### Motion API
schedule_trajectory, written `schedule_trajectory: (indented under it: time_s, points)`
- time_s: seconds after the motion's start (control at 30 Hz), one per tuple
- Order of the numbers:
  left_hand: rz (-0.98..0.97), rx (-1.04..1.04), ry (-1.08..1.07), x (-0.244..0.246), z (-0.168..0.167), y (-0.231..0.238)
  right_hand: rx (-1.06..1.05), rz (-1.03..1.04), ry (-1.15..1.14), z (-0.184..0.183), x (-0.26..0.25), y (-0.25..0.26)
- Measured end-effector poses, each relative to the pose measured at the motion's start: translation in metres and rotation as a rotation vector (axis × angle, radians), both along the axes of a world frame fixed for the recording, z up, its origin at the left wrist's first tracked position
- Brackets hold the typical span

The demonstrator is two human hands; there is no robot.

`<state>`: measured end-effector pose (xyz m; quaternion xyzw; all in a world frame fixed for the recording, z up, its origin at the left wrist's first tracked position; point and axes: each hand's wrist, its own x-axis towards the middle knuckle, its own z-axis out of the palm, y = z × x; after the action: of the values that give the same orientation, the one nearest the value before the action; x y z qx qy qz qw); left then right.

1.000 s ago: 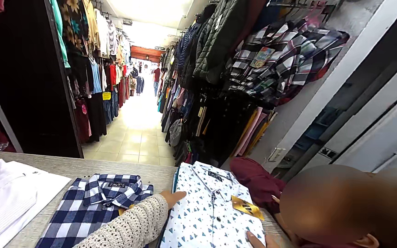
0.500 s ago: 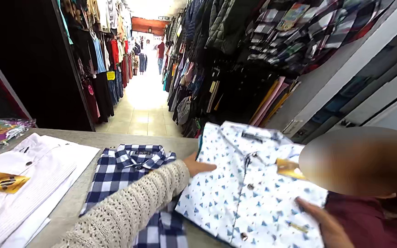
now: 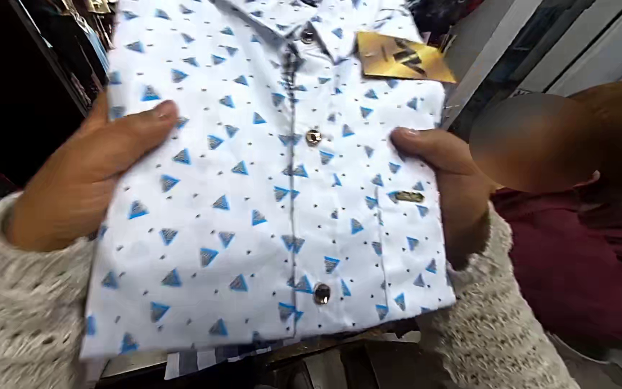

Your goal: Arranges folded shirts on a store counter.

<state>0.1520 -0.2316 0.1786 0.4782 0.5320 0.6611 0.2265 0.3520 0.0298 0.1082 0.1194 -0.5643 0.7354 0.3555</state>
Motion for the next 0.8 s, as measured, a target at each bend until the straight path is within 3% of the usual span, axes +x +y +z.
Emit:
schedule_trajectory:
  time_s: [0.1,0.23,0.33,0.4,0.6,0.8]
  points:
    - [0.188,-0.124,-0.022,-0.003,-0.029,-0.031,-0.063,0.065,-0.096,-0.028,-0.019,-0.023]
    - [0.264,-0.304,-0.164,-0.037,-0.131,-0.034,-0.301,-0.166,-0.603,-0.057,-0.022,-0.076]
    - [0.328,-0.508,-0.193,-0.05,-0.19,-0.022,-0.343,-0.164,-0.757,-0.102,-0.032,-0.071]
    - [0.349,-0.5,-0.243,-0.044,-0.193,-0.018,-0.374,-0.167,-0.753,-0.114,-0.033,-0.067]
    - [0.327,-0.387,-0.301,-0.053,-0.181,-0.015,-0.367,-0.171,-0.694,-0.094,-0.037,-0.065]
    - [0.409,-0.503,-0.176,-0.039,-0.194,-0.013,-0.214,-0.218,-0.773,-0.13,-0.037,-0.059]
